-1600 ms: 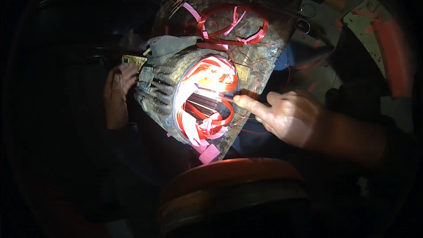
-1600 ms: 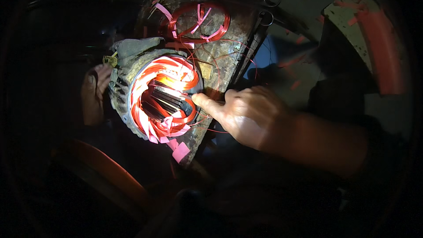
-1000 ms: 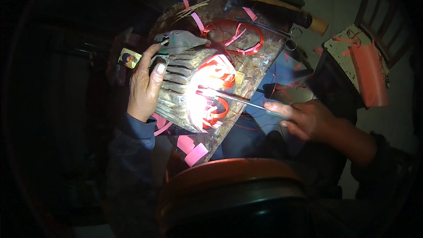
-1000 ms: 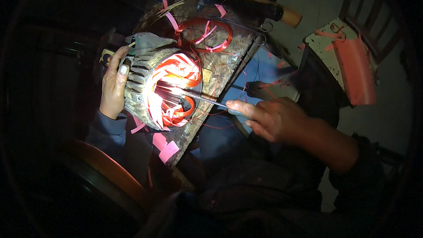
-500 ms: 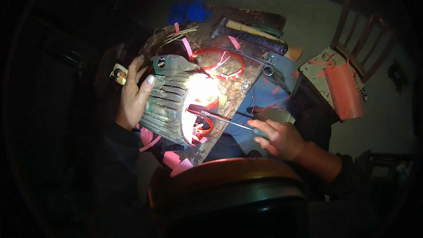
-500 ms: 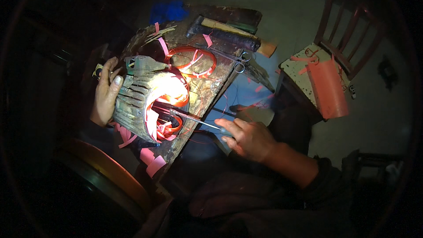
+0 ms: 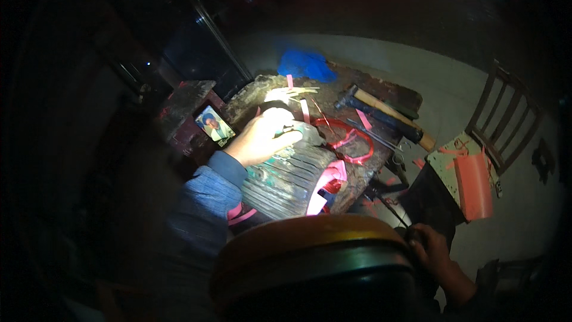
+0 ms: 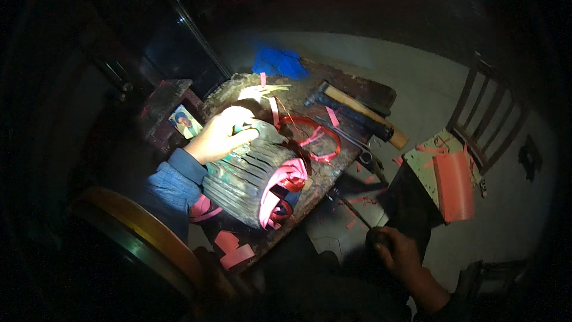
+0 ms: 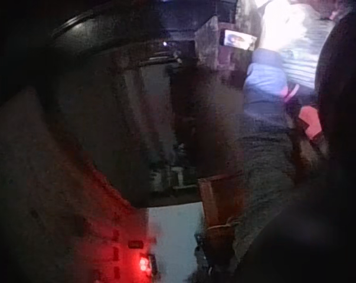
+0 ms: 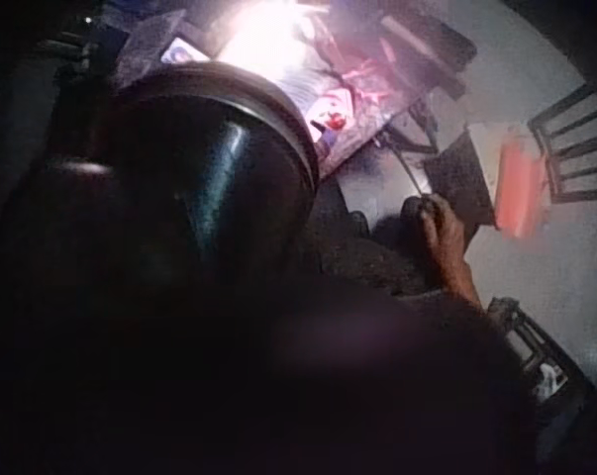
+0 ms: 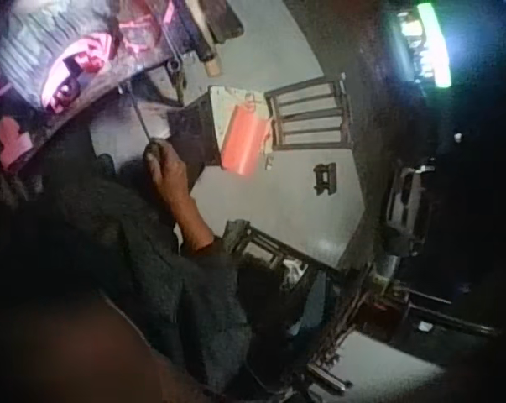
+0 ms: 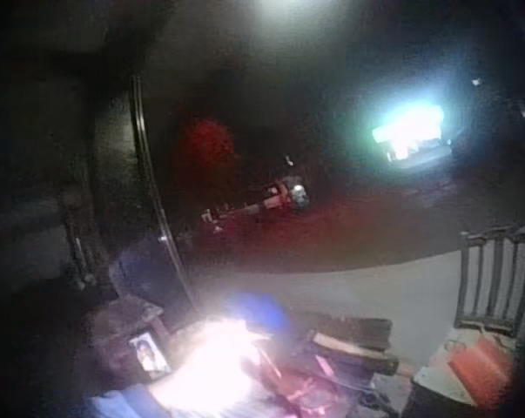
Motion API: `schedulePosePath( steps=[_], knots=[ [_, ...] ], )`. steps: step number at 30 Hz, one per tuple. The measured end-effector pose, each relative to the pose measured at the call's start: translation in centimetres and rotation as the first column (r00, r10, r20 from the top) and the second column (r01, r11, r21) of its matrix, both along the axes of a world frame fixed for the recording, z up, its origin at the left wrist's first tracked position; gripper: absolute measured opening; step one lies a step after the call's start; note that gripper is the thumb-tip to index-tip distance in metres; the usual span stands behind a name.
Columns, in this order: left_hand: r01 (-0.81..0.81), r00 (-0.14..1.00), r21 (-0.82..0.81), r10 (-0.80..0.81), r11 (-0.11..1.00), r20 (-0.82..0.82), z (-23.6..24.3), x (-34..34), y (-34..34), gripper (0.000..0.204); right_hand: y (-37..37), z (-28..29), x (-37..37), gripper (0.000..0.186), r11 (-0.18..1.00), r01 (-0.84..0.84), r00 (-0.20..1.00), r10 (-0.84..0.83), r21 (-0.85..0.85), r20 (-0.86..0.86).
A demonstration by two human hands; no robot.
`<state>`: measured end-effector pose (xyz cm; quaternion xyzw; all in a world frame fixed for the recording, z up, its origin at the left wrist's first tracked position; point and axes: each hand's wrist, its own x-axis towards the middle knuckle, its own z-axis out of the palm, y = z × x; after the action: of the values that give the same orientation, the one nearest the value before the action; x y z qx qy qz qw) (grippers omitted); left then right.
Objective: The person winds red insulated copper wire into the slots of a green cylindrical motor stator. They use a screwdriver to push the wire into place, a hammer to tap the windings, and a wooden stick to press the wire down. The person also uses scissors to trim excess wire and continues winding additional turns into the stator.
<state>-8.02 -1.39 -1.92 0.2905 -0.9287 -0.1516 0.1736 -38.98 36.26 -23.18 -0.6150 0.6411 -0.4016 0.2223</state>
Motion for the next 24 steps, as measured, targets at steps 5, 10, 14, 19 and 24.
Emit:
schedulePosePath(
  steps=[5, 10, 14, 19, 24],
  knots=[
    [0.008, 0.999, -0.117, -0.003, 0.993, 0.04, 0.3, -0.3, -0.7, 0.046, -2.2, 2.7, 1.7, 0.042, 0.988, -0.06, 0.998, 0.061, -0.142, 0.0],
    [-0.032, 0.999, -0.153, 0.034, 0.988, 0.011, 0.2, -0.4, -1.6, 0.055, -4.5, 4.6, 4.1, 0.042, 0.968, -0.094, 0.994, 0.104, -0.233, 0.031],
    [-0.097, 0.991, -0.216, 0.116, 0.971, 0.073, 0.2, -0.2, -1.9, 0.06, -4.9, 3.9, 4.6, 0.04, 0.967, -0.095, 0.993, 0.107, -0.235, 0.04],
    [-0.256, 0.955, -0.262, 0.286, 0.93, 0.083, 0.2, 0.9, -1.3, 0.062, -3.9, 3.2, 3.2, 0.041, 0.96, 0.011, 0.999, -0.025, -0.279, -0.044],
    [-0.434, 0.877, -0.283, 0.473, 0.855, 0.082, 0.8, 2.8, -0.3, 0.074, -3.2, 3.5, 2.7, 0.041, 0.976, 0.095, 0.995, -0.09, -0.198, 0.035]
  ],
)
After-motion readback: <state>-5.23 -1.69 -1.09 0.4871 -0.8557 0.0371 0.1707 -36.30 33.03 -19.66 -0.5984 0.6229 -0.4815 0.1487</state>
